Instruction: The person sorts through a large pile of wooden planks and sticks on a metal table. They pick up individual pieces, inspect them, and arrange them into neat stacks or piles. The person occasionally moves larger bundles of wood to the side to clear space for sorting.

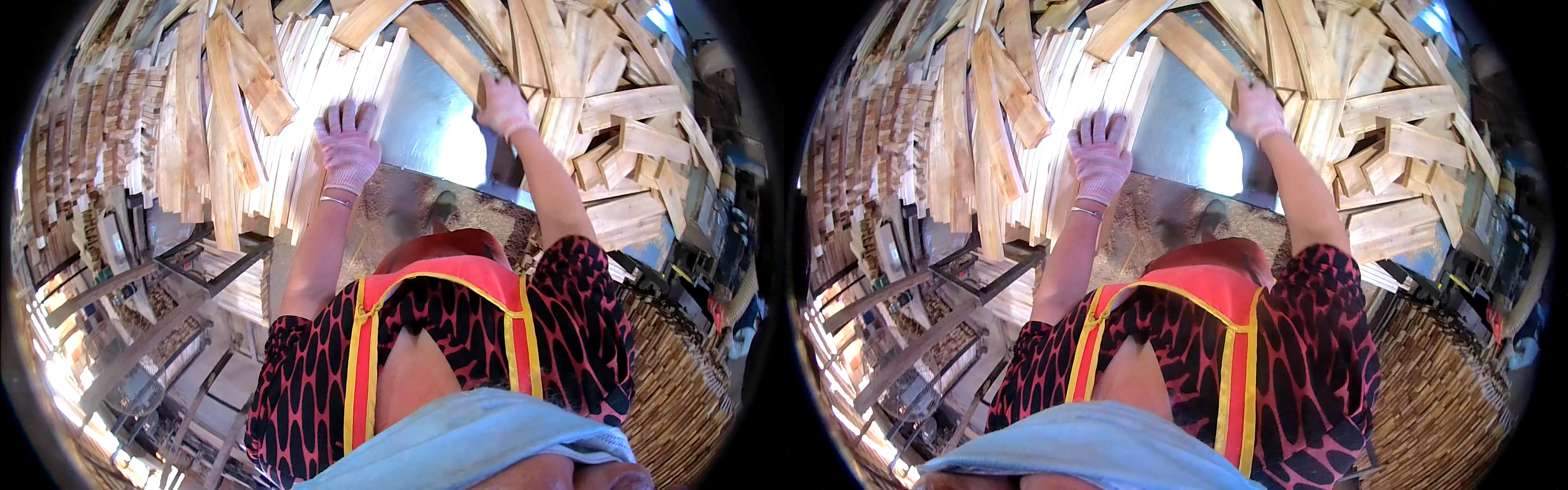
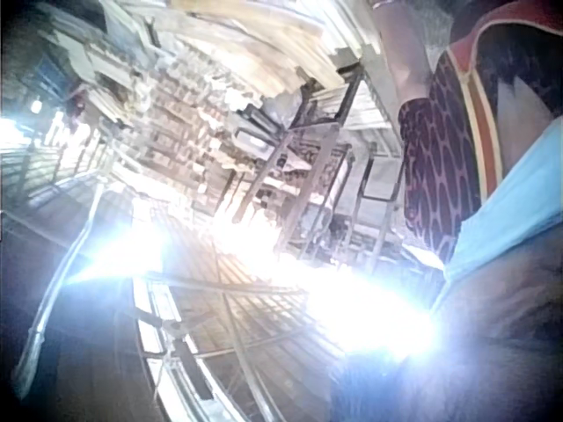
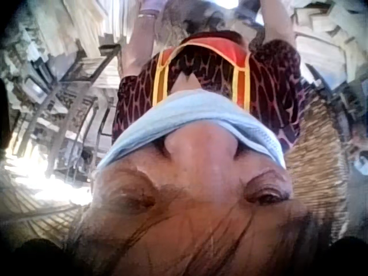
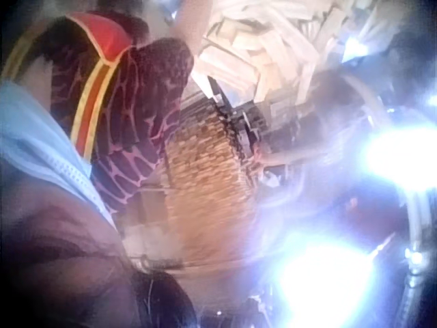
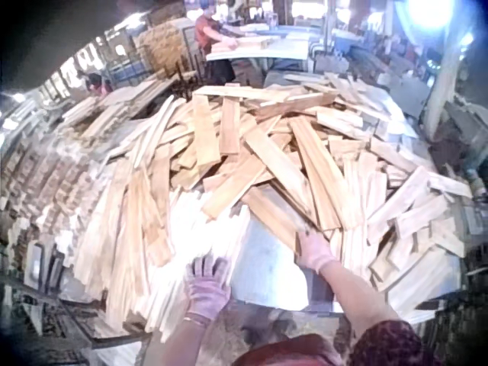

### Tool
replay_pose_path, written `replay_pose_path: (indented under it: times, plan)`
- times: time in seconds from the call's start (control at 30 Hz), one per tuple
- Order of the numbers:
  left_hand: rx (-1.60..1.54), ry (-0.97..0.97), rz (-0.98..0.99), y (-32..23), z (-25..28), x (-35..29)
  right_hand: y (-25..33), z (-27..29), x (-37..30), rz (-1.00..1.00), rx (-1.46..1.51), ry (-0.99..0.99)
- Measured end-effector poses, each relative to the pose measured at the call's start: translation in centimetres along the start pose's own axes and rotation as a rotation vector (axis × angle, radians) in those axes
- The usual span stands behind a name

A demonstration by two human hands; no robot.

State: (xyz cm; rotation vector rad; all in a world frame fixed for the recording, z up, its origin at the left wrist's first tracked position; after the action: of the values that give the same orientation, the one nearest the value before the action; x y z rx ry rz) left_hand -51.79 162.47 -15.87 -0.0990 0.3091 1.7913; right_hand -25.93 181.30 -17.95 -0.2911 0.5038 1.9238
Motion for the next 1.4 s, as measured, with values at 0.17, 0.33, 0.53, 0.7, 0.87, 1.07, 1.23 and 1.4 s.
replay_pose_path:
  times: [0.17, 0.33, 0.53, 0.7, 0.87, 1.07, 1.23, 1.4]
  plan:
    - [-0.076, -0.058, -0.037, 0.2, -0.1, -0.5, -2.1, -5.0, -12.5, -0.240, 0.122, 0.139]
    - [-0.069, -0.096, -0.038, 0.9, -0.8, -1.3, 3.6, -10.8, -21.3, -0.263, 1.046, 0.345]
    - [-0.200, -0.295, -0.138, 1.1, -3.0, -0.5, 16.1, -19.5, -20.0, -0.114, 1.435, 0.273]
    - [-0.151, -0.129, -0.229, 0.0, -2.1, -1.7, 19.1, -17.5, -16.8, 0.261, 1.255, 0.447]
    - [-0.044, -0.041, -0.049, -1.8, -5.1, -1.5, 13.9, -13.8, -9.4, 0.197, 1.493, 0.417]
    - [-1.117, -0.341, -0.182, 0.8, -0.6, -4.1, 15.3, -15.4, -6.4, 0.126, 1.730, 0.535]
    - [-1.565, -0.193, 0.157, 12.3, 2.2, -3.2, 21.0, -14.2, -8.9, 0.196, 1.274, 0.330]
    - [-0.820, -0.313, 0.271, 21.7, 7.1, 0.0, 20.9, -14.1, -8.3, 0.149, 1.039, 0.342]
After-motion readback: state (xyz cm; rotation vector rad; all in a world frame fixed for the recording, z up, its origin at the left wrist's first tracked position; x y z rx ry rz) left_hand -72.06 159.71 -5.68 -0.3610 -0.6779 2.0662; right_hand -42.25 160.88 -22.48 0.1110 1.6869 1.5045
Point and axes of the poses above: each hand's wrist, its own x-axis towards the middle knuckle, its own z-axis out of the back of the hand, y = z × x, the point moved 4 cm from there along x, towards the middle knuckle, and after that the axes turned 5 degrees about y, right-handed, at the moved point
